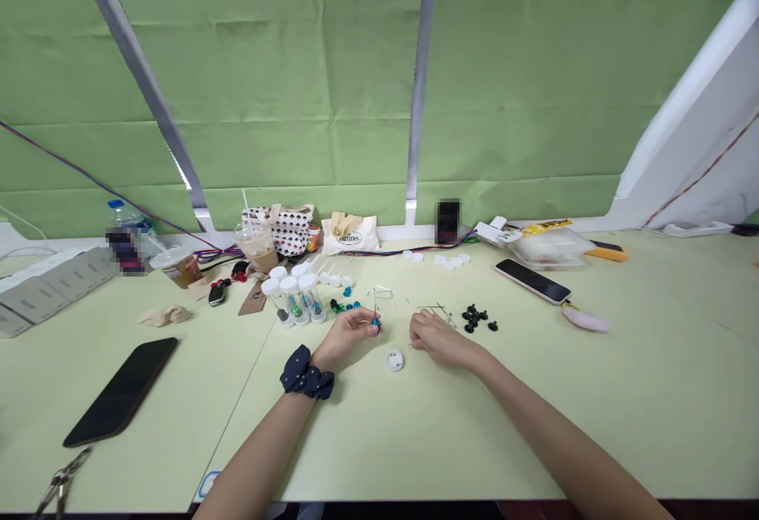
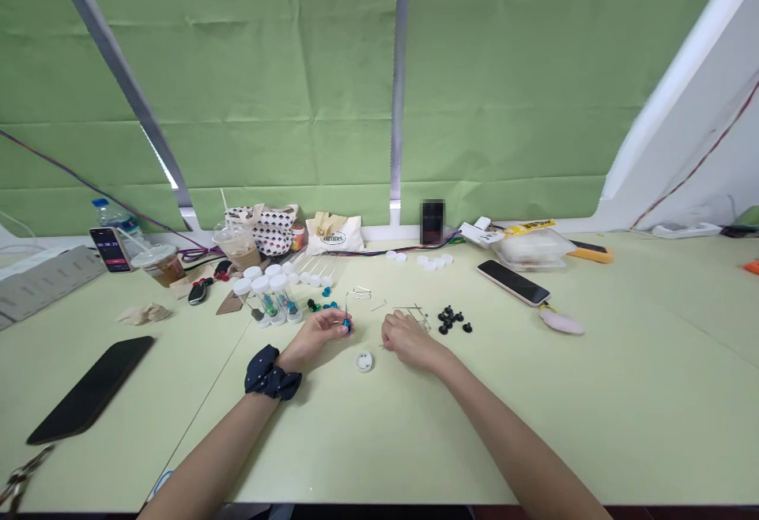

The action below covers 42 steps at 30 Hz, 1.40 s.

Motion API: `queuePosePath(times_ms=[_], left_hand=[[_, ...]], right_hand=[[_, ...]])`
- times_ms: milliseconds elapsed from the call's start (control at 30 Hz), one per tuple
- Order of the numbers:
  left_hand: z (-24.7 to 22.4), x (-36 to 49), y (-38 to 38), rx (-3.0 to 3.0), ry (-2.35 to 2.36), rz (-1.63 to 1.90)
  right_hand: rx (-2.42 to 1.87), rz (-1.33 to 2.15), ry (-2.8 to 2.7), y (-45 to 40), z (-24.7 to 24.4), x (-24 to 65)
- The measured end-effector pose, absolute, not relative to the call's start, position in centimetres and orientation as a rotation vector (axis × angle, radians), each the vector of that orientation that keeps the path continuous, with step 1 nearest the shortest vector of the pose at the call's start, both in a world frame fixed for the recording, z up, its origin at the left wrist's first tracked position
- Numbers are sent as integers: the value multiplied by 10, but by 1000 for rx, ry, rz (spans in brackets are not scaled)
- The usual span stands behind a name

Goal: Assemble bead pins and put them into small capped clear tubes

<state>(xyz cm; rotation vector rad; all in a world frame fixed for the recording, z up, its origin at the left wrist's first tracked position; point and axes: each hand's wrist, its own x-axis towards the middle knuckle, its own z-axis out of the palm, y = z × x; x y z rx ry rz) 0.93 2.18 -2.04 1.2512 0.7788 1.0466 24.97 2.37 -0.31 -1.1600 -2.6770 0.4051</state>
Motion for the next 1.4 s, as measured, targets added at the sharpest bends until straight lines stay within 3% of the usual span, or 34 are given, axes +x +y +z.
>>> queuePosePath(times_ms=[333,633,900,1400], left_hand=[[-22,14,17,1361,728,811],[-21,14,16,1394,745,795],[-21,12,16,1396,735,795],[-21,10,17,1397,742,785]], right_hand=[[-1157,775,-2490,-1,13,234],[-1256,468,-2524,-1,9,232],[-1036,650,-2382,5,10,234],[-1062,894,-2224,10,5,238]])
